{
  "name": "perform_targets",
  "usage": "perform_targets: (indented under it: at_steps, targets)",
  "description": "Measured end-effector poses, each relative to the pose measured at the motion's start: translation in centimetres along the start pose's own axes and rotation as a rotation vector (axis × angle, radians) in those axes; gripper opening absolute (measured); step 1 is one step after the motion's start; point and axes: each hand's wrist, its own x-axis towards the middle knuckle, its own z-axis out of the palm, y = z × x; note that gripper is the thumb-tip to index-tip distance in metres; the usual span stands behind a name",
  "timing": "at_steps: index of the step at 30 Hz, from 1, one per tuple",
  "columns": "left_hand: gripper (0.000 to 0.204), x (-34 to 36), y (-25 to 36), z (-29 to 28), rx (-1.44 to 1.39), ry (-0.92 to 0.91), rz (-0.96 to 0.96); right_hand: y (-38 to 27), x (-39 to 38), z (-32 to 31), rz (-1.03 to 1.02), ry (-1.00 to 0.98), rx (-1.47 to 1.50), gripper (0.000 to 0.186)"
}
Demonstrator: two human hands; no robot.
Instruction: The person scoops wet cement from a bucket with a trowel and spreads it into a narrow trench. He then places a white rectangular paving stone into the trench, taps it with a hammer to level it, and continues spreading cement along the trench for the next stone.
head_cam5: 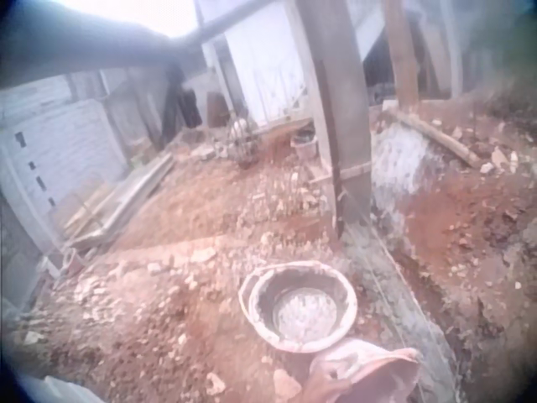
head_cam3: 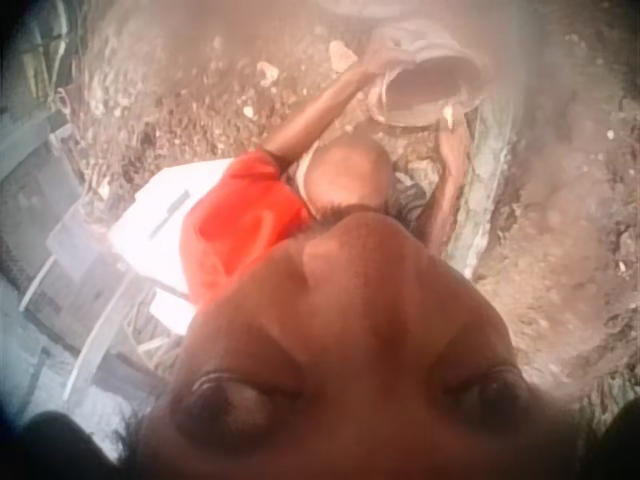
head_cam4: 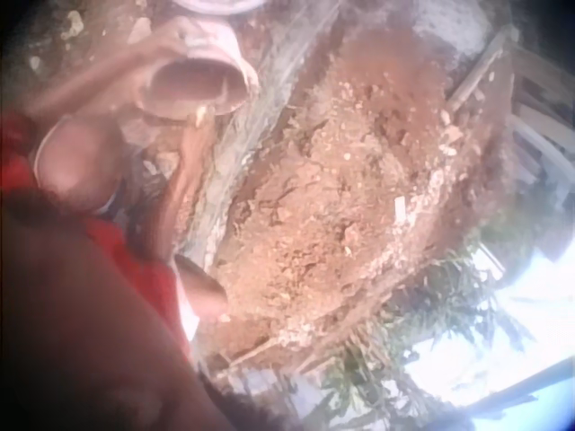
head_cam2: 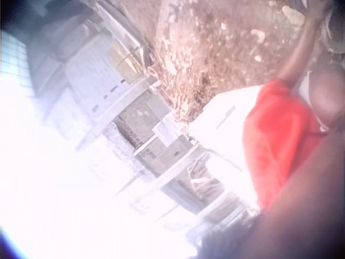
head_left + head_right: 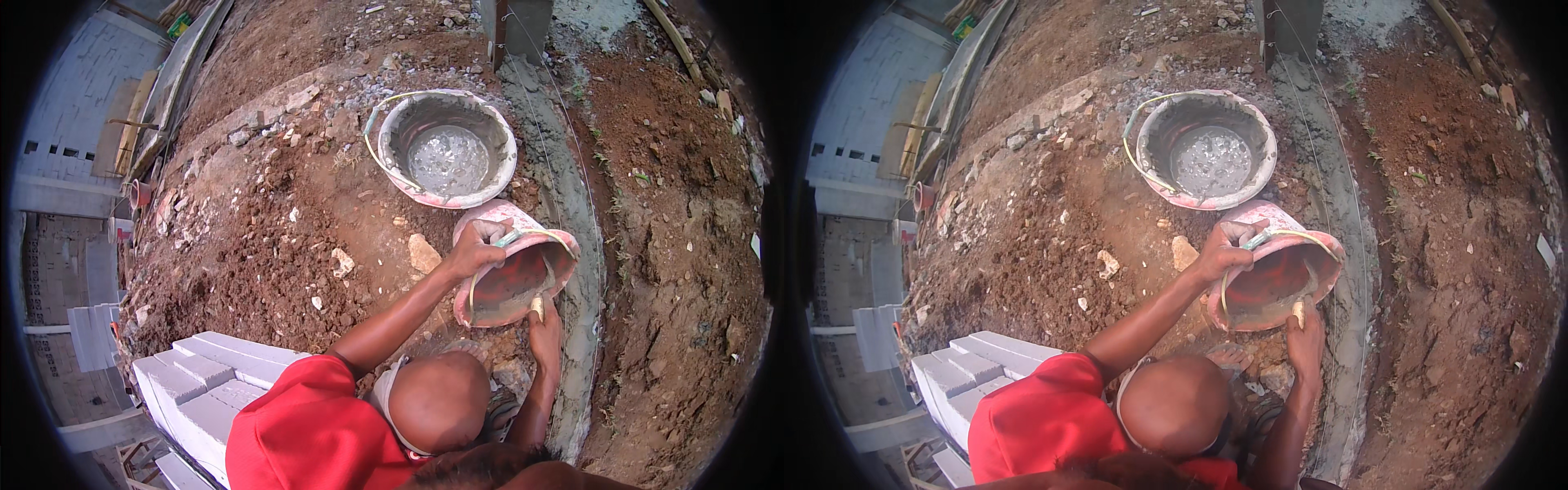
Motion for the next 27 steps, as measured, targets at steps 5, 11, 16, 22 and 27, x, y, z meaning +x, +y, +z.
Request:
perform_targets:
  at_steps: [5,11,16,22,27]
  targets:
    - [0.009,1.3,0.1,-1.7,-0.011,-0.124,-0.064,-1.0,-2.2,5.6,-0.070,-0.218,-0.223,0.053]
    - [0.012,1.0,0.3,-1.5,-0.050,-0.118,0.003,-4.8,-2.8,3.0,0.046,-0.177,-0.073,0.055]
    - [0.030,1.6,-1.0,-0.6,-0.029,-0.181,-0.021,-3.1,-2.3,3.5,0.131,-0.454,-0.377,0.051]
    - [0.033,1.9,-1.3,-1.4,-0.069,-0.218,-0.056,-0.4,-1.5,2.5,-0.018,-0.082,-0.360,0.047]
    - [0.035,2.6,-2.0,-1.1,-0.007,-0.296,0.057,-0.6,-1.8,1.7,0.116,-0.259,-0.468,0.045]
